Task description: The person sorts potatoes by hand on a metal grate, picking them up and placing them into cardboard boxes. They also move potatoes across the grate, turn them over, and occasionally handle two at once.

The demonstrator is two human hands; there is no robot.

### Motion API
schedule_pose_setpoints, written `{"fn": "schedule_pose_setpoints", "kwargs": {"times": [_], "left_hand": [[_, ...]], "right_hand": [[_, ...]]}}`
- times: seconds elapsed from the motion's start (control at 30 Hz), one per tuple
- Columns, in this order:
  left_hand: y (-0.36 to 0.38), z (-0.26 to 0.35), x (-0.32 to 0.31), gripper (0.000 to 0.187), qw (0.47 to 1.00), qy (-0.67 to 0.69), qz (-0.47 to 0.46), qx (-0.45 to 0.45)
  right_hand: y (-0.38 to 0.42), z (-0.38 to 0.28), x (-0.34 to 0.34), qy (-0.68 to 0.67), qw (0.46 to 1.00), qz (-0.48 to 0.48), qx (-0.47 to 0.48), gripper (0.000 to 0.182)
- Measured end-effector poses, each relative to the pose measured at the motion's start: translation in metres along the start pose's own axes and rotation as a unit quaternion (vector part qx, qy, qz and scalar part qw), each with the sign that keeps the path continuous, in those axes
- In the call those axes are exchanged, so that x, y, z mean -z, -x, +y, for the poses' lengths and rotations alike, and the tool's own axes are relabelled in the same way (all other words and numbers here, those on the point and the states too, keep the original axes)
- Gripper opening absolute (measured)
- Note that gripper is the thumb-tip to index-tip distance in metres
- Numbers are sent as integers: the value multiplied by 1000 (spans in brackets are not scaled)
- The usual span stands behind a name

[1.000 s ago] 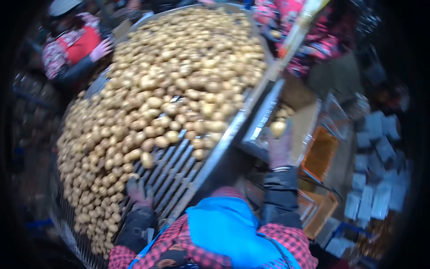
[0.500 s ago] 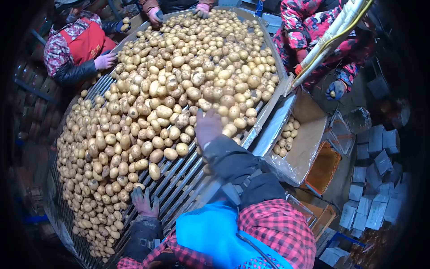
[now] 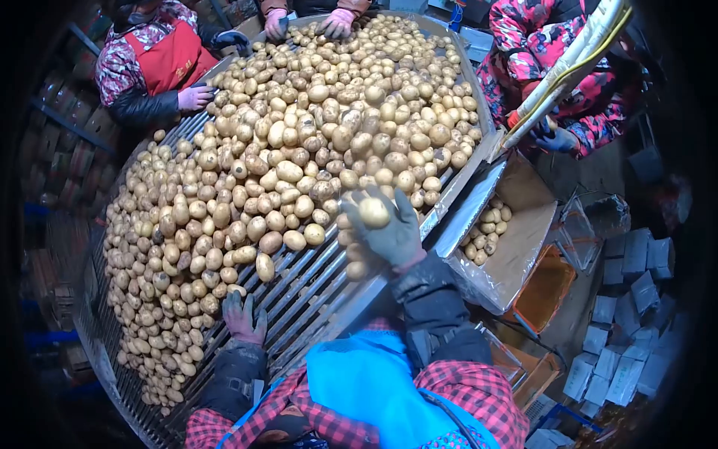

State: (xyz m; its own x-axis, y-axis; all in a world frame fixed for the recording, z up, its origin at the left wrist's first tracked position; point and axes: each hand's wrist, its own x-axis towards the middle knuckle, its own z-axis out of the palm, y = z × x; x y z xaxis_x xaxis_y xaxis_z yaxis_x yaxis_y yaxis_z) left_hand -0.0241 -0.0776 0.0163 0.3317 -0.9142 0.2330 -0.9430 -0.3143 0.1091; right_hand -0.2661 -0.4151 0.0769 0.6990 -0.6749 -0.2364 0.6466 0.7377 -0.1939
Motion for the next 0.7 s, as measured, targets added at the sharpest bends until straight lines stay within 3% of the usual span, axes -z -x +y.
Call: {"fn": "schedule_pose_setpoints", "kwargs": {"times": [0.13,0.2,0.23,0.27,0.33,0.37,0.47,0.5,0.53,0.6,0.63,0.7], "left_hand": [[1,-2,-1,54,1000,2,-3,1],[0,-2,-1,54,1000,6,-6,0],[1,-2,-1,54,1000,9,-13,7],[1,-1,0,54,1000,13,-20,14],[2,-2,-2,54,1000,16,-16,12],[2,-3,-3,54,1000,12,-12,12],[5,-5,-5,54,1000,8,-7,6],[4,-5,-6,53,1000,5,-1,1],[4,-5,-8,53,1000,9,-2,-4],[4,-5,-9,53,1000,-21,5,-1],[4,-5,-9,52,1000,-16,13,-4],[4,-6,-10,52,1000,-10,13,-5]], "right_hand": [[44,0,-8,-76,997,-25,-14,61],[56,-2,-8,56,996,-70,11,72],[61,1,-2,233,967,-73,72,73],[61,1,-17,199,972,-120,31,65],[81,2,-50,341,940,17,-15,62],[84,10,-46,249,968,-5,-15,63],[91,25,-29,147,989,13,29,66],[89,13,-7,186,980,77,-5,68],[84,6,22,75,987,135,-35,66],[80,8,45,-27,999,21,-1,63],[82,5,49,-27,999,22,2,63],[88,2,40,166,983,66,48,59]]}}
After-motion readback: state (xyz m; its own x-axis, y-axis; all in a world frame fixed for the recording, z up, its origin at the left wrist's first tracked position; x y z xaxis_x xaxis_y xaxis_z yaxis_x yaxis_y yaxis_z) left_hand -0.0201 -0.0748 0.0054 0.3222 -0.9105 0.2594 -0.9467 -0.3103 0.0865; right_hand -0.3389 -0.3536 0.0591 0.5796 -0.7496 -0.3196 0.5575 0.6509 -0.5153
